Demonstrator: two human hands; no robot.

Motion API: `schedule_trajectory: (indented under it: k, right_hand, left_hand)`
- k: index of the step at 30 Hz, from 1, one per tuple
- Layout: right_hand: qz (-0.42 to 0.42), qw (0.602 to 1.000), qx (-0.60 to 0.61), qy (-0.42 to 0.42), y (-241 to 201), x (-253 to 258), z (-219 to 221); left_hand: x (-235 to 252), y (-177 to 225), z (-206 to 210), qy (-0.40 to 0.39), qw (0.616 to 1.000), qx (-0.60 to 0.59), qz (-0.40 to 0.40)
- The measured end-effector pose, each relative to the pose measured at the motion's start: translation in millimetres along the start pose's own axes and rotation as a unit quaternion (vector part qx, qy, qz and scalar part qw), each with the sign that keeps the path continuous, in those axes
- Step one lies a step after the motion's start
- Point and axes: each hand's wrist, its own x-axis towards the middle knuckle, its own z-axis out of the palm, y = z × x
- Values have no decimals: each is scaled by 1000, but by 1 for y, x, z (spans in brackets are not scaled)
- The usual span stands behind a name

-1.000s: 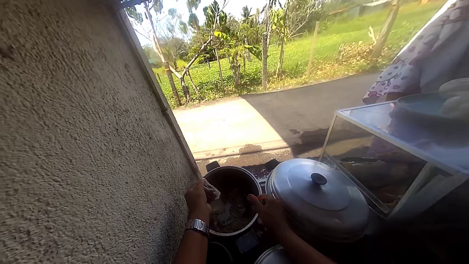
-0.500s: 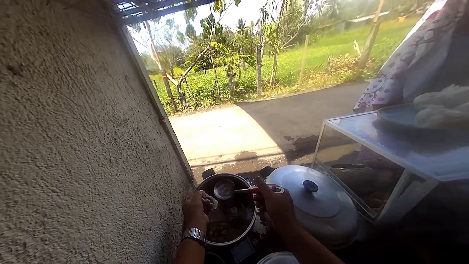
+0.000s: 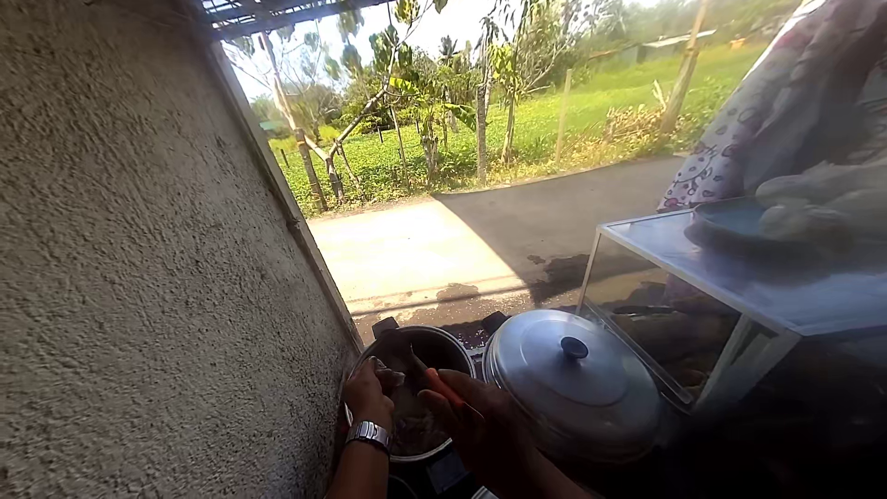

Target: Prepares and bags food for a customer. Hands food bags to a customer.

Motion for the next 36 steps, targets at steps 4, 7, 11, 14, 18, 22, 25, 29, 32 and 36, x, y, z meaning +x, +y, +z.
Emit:
schedule_trajectory:
  k: [4,7,11,14,18,22,25,29,32,36]
  right_hand:
    - [44,997,-57,-7,36,-2,2]
    - [121,976,-167,-70,72,-10,15]
    - [283,923,-205,-160,82,-16,25]
    - [432,898,-65,-58,92,-20,33]
    - [521,843,119,55,91,-18,28]
    - [523,823,201,91,67,1,8]
    - [483,841,224,100,51,17,-6]
    - [428,869,232,86,22,34,-24]
    - [373,900,215,67,1,36,-28]
    - [188,975,115,9,-9,15,-16]
  left_hand:
    - [-4,8,-2,-12,1000,24,8]
    - [-5,12,-4,-23,999,38,20]
    - [-4,17,-6,-27,998,57,27]
    - [-6,19,-10,-27,996,81,32]
    - [-6,19,-16,-32,993,99,46]
    - [-6,16,-19,-24,994,97,37]
    - [-6,12,-18,-20,995,96,33]
    - [-2,2,-15,-17,995,94,26]
    - [-3,-3,-10,-20,997,75,13]
    - [-13,-3,-5,-29,998,56,2]
